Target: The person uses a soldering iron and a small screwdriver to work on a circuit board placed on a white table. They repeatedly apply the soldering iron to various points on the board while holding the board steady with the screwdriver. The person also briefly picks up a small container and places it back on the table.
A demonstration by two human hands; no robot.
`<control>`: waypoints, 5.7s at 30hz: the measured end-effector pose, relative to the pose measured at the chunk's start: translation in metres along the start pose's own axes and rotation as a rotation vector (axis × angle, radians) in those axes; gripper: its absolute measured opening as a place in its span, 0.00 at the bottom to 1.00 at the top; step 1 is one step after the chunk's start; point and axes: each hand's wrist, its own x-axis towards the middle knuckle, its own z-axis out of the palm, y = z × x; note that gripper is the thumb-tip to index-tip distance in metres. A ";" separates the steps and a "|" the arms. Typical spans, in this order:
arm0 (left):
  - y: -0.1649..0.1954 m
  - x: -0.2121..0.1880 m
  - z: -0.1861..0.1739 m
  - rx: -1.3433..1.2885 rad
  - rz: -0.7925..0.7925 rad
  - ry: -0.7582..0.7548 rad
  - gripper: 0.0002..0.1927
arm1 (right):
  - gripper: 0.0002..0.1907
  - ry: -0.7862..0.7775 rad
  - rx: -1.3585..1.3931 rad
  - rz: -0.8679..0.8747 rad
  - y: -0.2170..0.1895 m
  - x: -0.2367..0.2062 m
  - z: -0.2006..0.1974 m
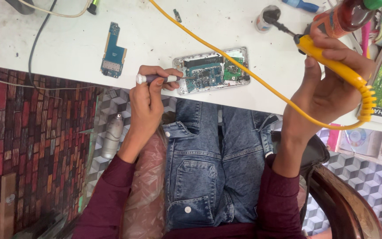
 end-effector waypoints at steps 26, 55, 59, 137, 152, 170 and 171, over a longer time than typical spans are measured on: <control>-0.001 0.000 0.000 0.008 0.022 -0.001 0.09 | 0.15 -0.039 -0.097 -0.084 -0.009 0.001 -0.009; -0.003 -0.001 0.000 -0.012 0.028 -0.001 0.09 | 0.19 -0.003 0.108 0.372 -0.037 -0.005 0.014; -0.003 -0.001 -0.001 -0.010 0.029 0.003 0.09 | 0.20 -0.004 0.123 0.399 -0.035 -0.005 0.016; -0.003 -0.002 0.000 -0.004 0.034 0.030 0.10 | 0.17 -0.130 -0.008 0.290 -0.051 -0.021 0.010; -0.003 -0.005 -0.001 0.008 0.011 -0.002 0.09 | 0.16 -0.100 0.096 0.395 -0.038 -0.020 0.004; 0.000 -0.002 0.000 0.015 0.002 0.005 0.09 | 0.15 -0.122 0.185 0.421 -0.049 -0.006 0.010; 0.001 -0.002 0.000 0.008 -0.007 0.010 0.09 | 0.15 -0.122 0.184 0.415 -0.049 -0.005 0.011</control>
